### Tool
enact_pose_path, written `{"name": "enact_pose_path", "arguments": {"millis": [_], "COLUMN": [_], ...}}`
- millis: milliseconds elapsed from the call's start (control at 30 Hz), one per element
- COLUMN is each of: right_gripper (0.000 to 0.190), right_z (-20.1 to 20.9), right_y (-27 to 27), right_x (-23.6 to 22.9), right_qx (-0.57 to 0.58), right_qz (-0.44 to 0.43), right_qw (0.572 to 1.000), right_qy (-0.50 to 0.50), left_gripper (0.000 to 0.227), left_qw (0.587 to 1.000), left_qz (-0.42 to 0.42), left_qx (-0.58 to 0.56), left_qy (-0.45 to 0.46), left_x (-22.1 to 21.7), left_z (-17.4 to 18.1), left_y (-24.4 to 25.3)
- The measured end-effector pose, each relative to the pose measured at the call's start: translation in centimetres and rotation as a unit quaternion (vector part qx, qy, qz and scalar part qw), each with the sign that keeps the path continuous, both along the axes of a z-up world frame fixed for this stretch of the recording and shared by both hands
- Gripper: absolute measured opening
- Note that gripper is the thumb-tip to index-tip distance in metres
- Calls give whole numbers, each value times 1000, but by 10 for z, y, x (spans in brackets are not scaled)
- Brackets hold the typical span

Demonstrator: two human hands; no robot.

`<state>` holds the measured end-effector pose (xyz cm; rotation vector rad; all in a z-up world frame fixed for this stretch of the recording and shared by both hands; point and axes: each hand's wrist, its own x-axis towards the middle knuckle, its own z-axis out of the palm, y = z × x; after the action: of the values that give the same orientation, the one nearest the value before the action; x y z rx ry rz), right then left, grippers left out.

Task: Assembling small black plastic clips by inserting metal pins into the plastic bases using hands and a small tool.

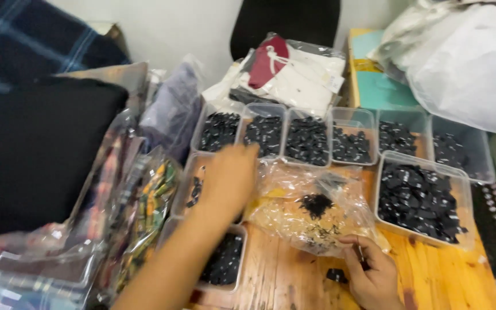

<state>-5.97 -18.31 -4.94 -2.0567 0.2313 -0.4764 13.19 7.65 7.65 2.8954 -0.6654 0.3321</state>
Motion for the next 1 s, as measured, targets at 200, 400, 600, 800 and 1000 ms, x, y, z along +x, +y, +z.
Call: {"name": "enact_pose_path", "arguments": {"millis": [200, 400, 600, 800, 1000], "right_gripper": [30, 32, 31, 31, 31], "right_z": [0, 16, 15, 12, 10], "right_y": [-6, 0, -5, -7, -8], "right_x": [-2, 1, -2, -4, -5], "right_qx": [-9, 117, 124, 147, 159], "right_qz": [-45, 70, 63, 87, 84], "right_qw": [998, 977, 973, 973, 973], "right_qy": [-31, -166, -186, -156, -144], "left_gripper": [38, 27, 12, 20, 17], "left_qw": [943, 932, 947, 957, 928], "left_qz": [-235, -237, -209, -205, -186], "left_qx": [-190, -234, -131, -106, -212], "left_qy": [139, 147, 205, 177, 244], "left_x": [-137, -179, -178, -183, -179], "left_z": [-27, -88, -100, -115, -102], "left_y": [-49, -80, -90, -97, -93]}}
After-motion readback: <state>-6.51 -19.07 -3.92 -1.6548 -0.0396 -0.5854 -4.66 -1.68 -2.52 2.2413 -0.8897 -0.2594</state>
